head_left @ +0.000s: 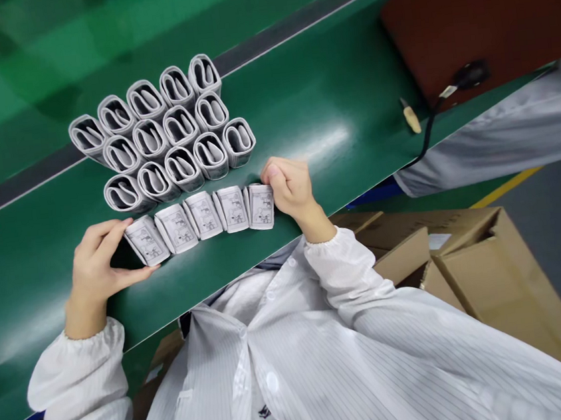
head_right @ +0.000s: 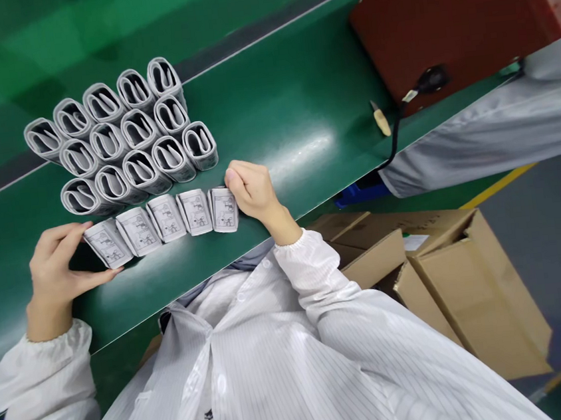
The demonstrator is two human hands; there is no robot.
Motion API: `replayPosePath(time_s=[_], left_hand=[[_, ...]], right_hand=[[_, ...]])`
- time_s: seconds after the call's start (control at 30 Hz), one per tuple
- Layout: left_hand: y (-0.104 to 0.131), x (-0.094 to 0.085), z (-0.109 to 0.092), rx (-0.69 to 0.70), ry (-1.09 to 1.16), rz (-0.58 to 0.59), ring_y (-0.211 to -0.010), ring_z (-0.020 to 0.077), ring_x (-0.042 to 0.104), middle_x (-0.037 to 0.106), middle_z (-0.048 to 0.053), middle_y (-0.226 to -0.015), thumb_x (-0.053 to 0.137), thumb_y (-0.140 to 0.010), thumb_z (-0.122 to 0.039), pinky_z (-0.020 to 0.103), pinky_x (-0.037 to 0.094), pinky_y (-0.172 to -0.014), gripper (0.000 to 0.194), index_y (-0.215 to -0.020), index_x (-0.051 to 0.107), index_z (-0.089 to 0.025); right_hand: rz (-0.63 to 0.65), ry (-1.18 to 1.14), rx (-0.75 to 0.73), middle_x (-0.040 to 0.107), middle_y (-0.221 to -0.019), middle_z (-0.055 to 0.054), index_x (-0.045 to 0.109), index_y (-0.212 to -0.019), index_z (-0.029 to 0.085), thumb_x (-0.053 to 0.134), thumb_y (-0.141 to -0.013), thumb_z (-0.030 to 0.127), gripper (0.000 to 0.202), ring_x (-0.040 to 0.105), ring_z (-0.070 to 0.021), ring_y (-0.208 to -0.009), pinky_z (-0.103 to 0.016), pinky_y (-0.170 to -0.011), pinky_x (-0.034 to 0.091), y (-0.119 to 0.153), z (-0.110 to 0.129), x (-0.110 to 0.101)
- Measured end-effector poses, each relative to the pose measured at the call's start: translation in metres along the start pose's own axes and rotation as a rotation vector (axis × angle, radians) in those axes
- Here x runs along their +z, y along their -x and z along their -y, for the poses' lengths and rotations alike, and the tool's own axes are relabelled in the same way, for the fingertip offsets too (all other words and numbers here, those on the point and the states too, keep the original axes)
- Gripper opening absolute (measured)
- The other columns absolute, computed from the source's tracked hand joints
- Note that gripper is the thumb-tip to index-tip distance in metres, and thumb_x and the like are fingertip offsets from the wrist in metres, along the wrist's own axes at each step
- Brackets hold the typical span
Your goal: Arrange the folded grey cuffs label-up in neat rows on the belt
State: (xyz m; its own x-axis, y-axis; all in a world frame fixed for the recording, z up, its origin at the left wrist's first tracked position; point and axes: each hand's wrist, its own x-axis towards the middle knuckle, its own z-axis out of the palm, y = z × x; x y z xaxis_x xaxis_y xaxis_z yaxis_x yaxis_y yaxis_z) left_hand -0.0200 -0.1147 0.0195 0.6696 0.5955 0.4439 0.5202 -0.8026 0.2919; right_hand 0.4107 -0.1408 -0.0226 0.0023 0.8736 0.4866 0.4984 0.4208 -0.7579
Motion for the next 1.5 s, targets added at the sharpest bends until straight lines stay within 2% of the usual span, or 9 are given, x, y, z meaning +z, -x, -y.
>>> replayPosePath(time_s=[0.3,0.8,0.93,1.03,1.13,1.23,1.33,1.43,1.5], left_hand=[[0.003,0.002,0.001,-0.064,0.013,0.003,-0.108,0.0259,0.074,0.076,0.016,-0.123,0.1,-0.079,-0.061,0.046,0.069,-0.093,0.088,-0.142,0.07,-0.007],[0.002,0.001,0.002,-0.013,-0.013,0.0,-0.11,0.0253,0.074,0.075,0.016,-0.125,0.098,-0.082,-0.061,0.042,0.067,-0.093,0.09,-0.148,0.067,-0.009],[0.004,0.001,0.001,0.006,-0.05,-0.003,-0.112,0.0253,0.073,0.072,0.015,-0.127,0.099,-0.083,-0.056,0.043,0.067,-0.094,0.088,-0.148,0.065,-0.008],[0.009,0.006,0.001,-0.003,-0.069,-0.066,-0.107,0.0243,0.073,0.071,0.01,-0.119,0.101,-0.082,-0.041,0.042,0.065,-0.092,0.061,-0.131,0.073,-0.019],[0.013,0.009,-0.002,-0.03,-0.09,-0.059,-0.102,0.0247,0.073,0.069,0.005,-0.112,0.098,-0.083,-0.03,0.045,0.062,-0.092,0.037,-0.112,0.076,-0.031],[0.016,0.007,-0.018,-0.003,-0.152,-0.134,-0.113,0.0318,0.071,0.069,0.008,-0.117,0.101,-0.076,-0.034,0.054,0.058,-0.099,0.046,-0.114,0.074,-0.033],[0.017,0.011,-0.05,0.039,-0.177,-0.332,-0.094,0.0276,0.07,0.07,0.006,-0.102,0.097,-0.075,-0.032,0.048,0.058,-0.086,0.041,-0.104,0.069,-0.029],[0.009,0.032,-0.088,0.035,-0.005,-0.178,-0.078,0.0223,0.069,0.07,0.002,-0.084,0.077,-0.087,-0.01,0.04,0.058,-0.075,0.023,-0.099,0.067,-0.027],[0.0,0.049,-0.105,-0.071,0.08,-0.117,-0.081,0.0231,0.075,0.078,0.004,-0.091,0.072,-0.093,-0.01,0.039,0.063,-0.077,0.024,-0.11,0.071,-0.026]], right_hand=[[0.052,0.015,0.076,0.047,-0.067,0.003,0.044,-0.075,0.025,0.037,-0.121,0.052,0.054,0.047,-0.0134,-0.061,-0.033,-0.063,0.036,0.002,0.0,-0.003],[0.041,0.02,0.103,0.05,-0.066,0.002,0.048,-0.073,0.025,0.036,-0.121,0.055,0.058,0.049,-0.0142,-0.062,-0.034,-0.064,0.037,0.002,0.001,-0.002],[-0.002,0.069,0.04,0.05,-0.064,0.002,0.047,-0.072,0.025,0.038,-0.121,0.049,0.055,0.047,-0.0141,-0.058,-0.035,-0.061,0.036,0.003,0.002,-0.002],[-0.042,0.114,-0.145,0.06,-0.068,0.001,0.052,-0.076,0.026,0.043,-0.119,0.047,0.049,0.054,-0.0154,-0.059,-0.034,-0.058,0.04,-0.004,0.002,-0.007],[-0.037,0.116,-0.437,0.066,-0.073,-0.001,0.053,-0.077,0.027,0.059,-0.113,0.043,0.04,0.06,-0.0173,-0.064,-0.034,-0.059,0.047,-0.025,0.004,-0.014],[-0.02,0.088,-0.601,0.071,-0.083,-0.002,0.057,-0.085,0.027,0.064,-0.107,0.029,0.023,0.065,-0.0187,-0.074,-0.035,-0.065,0.053,-0.061,0.014,-0.016],[0.055,0.063,-0.59,0.072,-0.092,-0.005,0.062,-0.093,0.025,0.062,-0.105,0.026,0.012,0.068,-0.0211,-0.085,-0.037,-0.075,0.058,-0.109,0.027,0.0],[0.246,0.144,-0.531,0.077,-0.113,-0.014,0.071,-0.103,0.021,0.063,-0.108,0.035,0.017,0.071,-0.0286,-0.109,-0.048,-0.098,0.06,-0.164,0.033,0.034],[0.412,0.254,-0.439,0.071,-0.148,-0.02,0.072,-0.132,0.018,0.069,-0.107,0.046,0.038,0.064,-0.0356,-0.14,-0.055,-0.116,0.054,-0.195,0.033,0.059]])
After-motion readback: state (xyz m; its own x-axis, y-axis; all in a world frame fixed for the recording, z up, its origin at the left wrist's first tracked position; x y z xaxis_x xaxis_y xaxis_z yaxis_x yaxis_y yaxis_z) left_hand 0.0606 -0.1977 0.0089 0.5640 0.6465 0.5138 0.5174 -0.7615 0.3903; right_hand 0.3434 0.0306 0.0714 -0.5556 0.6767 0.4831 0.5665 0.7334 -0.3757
